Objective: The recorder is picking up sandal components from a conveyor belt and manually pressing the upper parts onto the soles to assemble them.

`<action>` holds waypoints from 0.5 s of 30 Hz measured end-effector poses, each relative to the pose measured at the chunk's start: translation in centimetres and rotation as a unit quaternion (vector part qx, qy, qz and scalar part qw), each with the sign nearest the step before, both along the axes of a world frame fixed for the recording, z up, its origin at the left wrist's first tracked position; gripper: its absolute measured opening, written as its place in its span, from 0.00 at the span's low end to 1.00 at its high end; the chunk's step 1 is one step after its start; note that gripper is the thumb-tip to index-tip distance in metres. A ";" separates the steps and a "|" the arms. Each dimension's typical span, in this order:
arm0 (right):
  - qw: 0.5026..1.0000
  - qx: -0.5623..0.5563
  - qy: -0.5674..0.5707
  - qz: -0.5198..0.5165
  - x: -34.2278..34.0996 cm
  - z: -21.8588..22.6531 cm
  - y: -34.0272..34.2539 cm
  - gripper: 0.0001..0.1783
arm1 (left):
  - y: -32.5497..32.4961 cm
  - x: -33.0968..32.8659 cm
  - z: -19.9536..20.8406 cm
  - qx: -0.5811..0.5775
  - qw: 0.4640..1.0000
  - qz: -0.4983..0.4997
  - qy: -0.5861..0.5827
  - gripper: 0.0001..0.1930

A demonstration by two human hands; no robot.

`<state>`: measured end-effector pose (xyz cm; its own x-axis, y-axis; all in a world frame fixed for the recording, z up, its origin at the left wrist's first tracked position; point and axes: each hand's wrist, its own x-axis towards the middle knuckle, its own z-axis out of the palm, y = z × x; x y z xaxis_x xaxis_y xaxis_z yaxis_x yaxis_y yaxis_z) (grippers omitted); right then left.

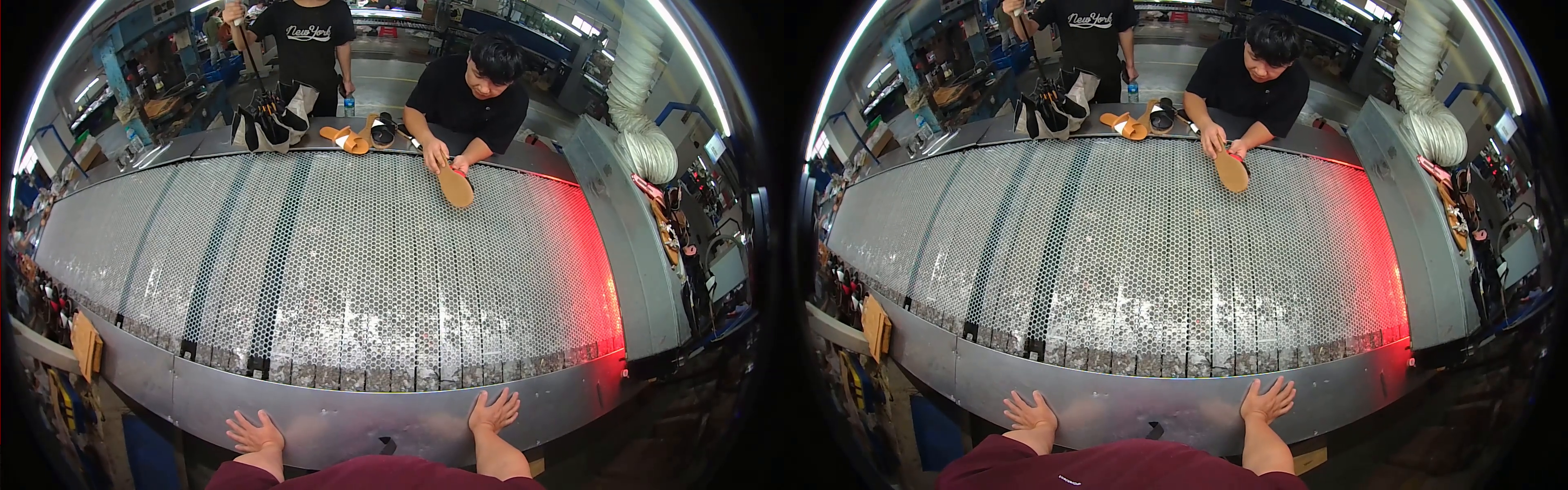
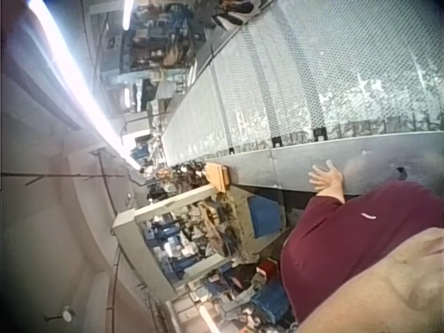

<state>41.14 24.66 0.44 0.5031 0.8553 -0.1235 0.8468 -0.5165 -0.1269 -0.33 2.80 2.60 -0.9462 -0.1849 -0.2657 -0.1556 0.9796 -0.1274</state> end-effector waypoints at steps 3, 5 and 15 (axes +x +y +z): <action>1.000 -0.003 0.000 -0.001 0.0 0.0 0.0 0.41 | 0.1 0.1 0.1 -0.001 1.000 0.001 -0.001 0.37; 1.000 -0.006 0.002 -0.002 -0.2 0.3 0.1 0.41 | -0.1 0.0 0.0 -0.002 1.000 0.001 0.000 0.37; 1.000 -0.012 0.007 -0.007 -0.3 0.5 0.1 0.42 | -0.3 -0.1 -0.4 0.003 1.000 -0.002 0.001 0.37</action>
<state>40.88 24.80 0.94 0.5136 0.8445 -0.1520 0.8373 -0.5319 -0.1261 -0.42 2.51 2.24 -0.9474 -0.1796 -0.2650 -0.1521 0.9809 -0.1212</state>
